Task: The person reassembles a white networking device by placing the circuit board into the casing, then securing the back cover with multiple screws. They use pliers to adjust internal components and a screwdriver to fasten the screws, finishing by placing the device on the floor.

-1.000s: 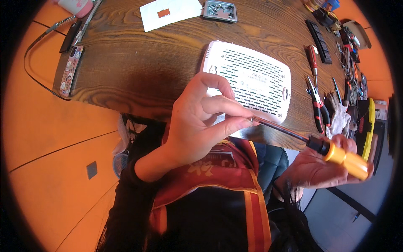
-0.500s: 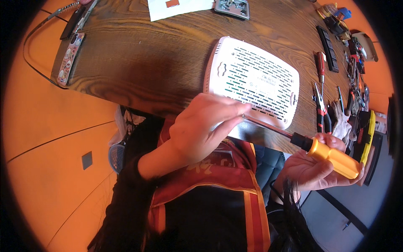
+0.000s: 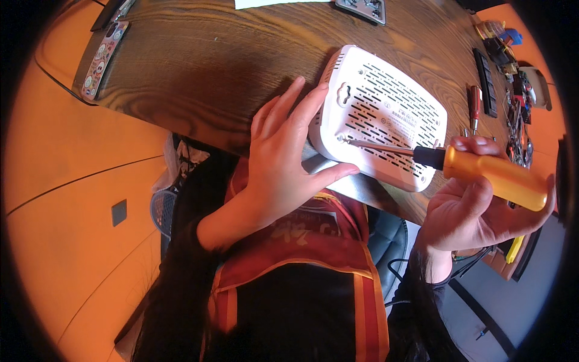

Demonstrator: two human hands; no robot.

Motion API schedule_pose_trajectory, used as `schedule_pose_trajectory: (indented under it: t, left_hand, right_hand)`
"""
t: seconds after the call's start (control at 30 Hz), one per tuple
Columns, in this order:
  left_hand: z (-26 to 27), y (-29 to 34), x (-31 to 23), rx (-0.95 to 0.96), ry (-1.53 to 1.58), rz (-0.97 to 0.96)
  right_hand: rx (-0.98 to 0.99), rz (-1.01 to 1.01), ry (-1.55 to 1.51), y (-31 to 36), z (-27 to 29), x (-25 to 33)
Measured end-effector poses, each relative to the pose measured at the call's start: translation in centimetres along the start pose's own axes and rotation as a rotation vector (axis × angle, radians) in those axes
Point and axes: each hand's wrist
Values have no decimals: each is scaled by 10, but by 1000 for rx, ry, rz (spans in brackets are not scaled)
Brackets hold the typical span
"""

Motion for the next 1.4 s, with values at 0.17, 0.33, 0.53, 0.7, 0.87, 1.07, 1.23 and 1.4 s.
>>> schedule_pose_trajectory:
  t: [0.17,0.33,0.53,0.7,0.87,1.07,1.23,1.4]
  left_hand:
    - [-2,-1,1,-48,-4,-29]
    - [-2,-2,0,-57,8,-20]
    - [2,1,-1,36,46,-5]
    - [-6,-1,-1,-97,126,40]
    - [5,-6,2,-157,69,-139]
    - [11,-13,-7,-136,-54,-67]
    - [9,-15,-5,-168,26,-86]
    - [15,-13,-2,-122,203,-12]
  right_hand:
    - [57,11,24,-4,-7,-2]
    - [204,48,37,-10,-4,1]
    - [183,41,39,-2,-7,-2]
    - [147,27,29,4,-5,-4]
    - [92,18,12,8,-3,-6]
    - [-10,4,-71,6,4,-4]
    - [-65,15,-107,-1,9,-2]
    - [-269,-48,-39,-3,6,1]
Point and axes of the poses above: each hand's wrist, its own y-axis away from the middle knuckle, its own z-axis out of the back of the hand, x = y × z, and after that the axes turned 7 degrees about -z, right-handed
